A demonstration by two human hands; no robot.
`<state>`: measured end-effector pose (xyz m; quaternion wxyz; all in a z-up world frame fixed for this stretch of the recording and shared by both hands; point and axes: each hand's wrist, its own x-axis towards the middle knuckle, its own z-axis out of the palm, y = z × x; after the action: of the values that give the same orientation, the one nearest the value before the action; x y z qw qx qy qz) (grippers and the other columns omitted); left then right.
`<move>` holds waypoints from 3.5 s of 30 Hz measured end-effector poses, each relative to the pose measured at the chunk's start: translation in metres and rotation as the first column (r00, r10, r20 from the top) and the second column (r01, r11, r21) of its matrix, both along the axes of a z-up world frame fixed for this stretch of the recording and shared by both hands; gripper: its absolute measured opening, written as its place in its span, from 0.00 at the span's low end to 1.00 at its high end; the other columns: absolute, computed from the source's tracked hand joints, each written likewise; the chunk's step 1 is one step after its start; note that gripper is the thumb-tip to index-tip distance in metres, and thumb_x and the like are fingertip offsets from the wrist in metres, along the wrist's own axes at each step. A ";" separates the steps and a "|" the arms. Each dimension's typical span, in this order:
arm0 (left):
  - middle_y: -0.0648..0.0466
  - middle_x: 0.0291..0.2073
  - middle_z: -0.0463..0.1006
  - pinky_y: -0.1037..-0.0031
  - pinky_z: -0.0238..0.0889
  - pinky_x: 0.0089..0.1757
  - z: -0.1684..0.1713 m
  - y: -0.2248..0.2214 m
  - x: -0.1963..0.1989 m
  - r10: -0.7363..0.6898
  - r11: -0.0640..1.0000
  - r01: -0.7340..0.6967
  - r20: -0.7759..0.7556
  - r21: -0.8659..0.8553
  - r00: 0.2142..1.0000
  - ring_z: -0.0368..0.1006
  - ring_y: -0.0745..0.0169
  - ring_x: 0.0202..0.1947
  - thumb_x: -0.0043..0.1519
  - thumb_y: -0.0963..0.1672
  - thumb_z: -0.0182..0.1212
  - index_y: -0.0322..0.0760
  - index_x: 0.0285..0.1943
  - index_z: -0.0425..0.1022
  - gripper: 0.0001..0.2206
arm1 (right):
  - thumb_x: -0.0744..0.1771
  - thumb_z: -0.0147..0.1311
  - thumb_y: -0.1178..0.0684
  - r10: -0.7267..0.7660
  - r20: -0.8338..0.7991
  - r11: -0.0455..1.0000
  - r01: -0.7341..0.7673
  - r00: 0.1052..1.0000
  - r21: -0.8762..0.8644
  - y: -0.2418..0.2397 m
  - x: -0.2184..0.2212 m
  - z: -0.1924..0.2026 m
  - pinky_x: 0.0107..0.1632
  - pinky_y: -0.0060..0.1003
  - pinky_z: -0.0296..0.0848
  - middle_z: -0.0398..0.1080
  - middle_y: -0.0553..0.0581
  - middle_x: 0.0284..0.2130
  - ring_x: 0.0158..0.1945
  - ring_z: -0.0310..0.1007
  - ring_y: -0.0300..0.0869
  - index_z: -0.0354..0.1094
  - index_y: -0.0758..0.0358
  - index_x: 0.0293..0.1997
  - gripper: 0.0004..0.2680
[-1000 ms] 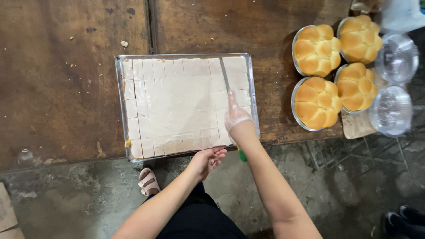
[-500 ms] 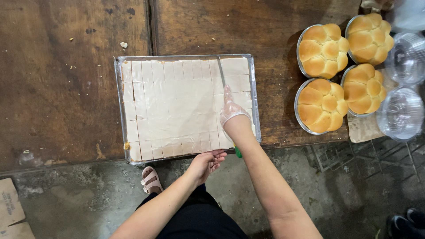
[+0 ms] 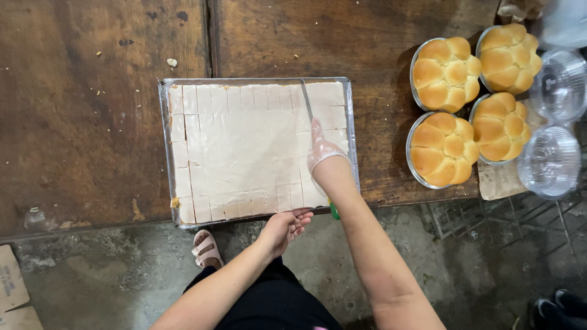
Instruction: The person uses a knife to cut a large rectangular sheet of pastry on a metal tray into small square pieces and then moves the tray across a wooden table.
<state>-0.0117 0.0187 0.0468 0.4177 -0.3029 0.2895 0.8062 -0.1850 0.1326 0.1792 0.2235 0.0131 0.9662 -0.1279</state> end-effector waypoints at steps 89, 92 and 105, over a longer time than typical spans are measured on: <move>0.55 0.45 0.82 0.75 0.69 0.41 -0.026 0.008 0.009 0.081 0.996 -0.079 0.042 -0.032 0.996 0.74 0.71 0.39 0.58 0.37 0.47 0.30 0.56 0.74 0.17 | 0.66 0.48 0.53 0.016 0.133 0.998 -0.024 0.991 0.059 0.047 0.232 -0.052 0.31 0.51 0.75 0.76 0.64 0.25 0.26 0.77 0.56 0.30 0.54 0.80 0.32; 0.55 0.46 0.81 0.75 0.69 0.43 -0.028 0.009 0.008 0.089 0.996 -0.089 0.030 -0.007 0.996 0.74 0.72 0.39 0.58 0.37 0.48 0.30 0.57 0.73 0.18 | 0.68 0.49 0.51 -0.021 0.058 0.996 0.016 0.998 0.083 0.040 0.224 -0.074 0.32 0.54 0.74 0.75 0.65 0.25 0.27 0.76 0.58 0.35 0.45 0.79 0.29; 0.55 0.47 0.80 0.75 0.67 0.43 -0.034 0.012 0.010 0.099 0.995 -0.099 0.001 -0.016 0.995 0.73 0.72 0.40 0.58 0.37 0.48 0.30 0.57 0.74 0.19 | 0.67 0.48 0.53 -0.079 0.075 0.995 0.074 0.994 0.068 0.038 0.252 -0.079 0.33 0.55 0.73 0.76 0.67 0.28 0.27 0.76 0.60 0.34 0.44 0.79 0.30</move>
<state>-0.0017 0.0311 0.0133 0.3750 -0.3212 0.2802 0.8232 0.0669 0.1704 0.1003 0.2553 0.0623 0.9592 -0.1043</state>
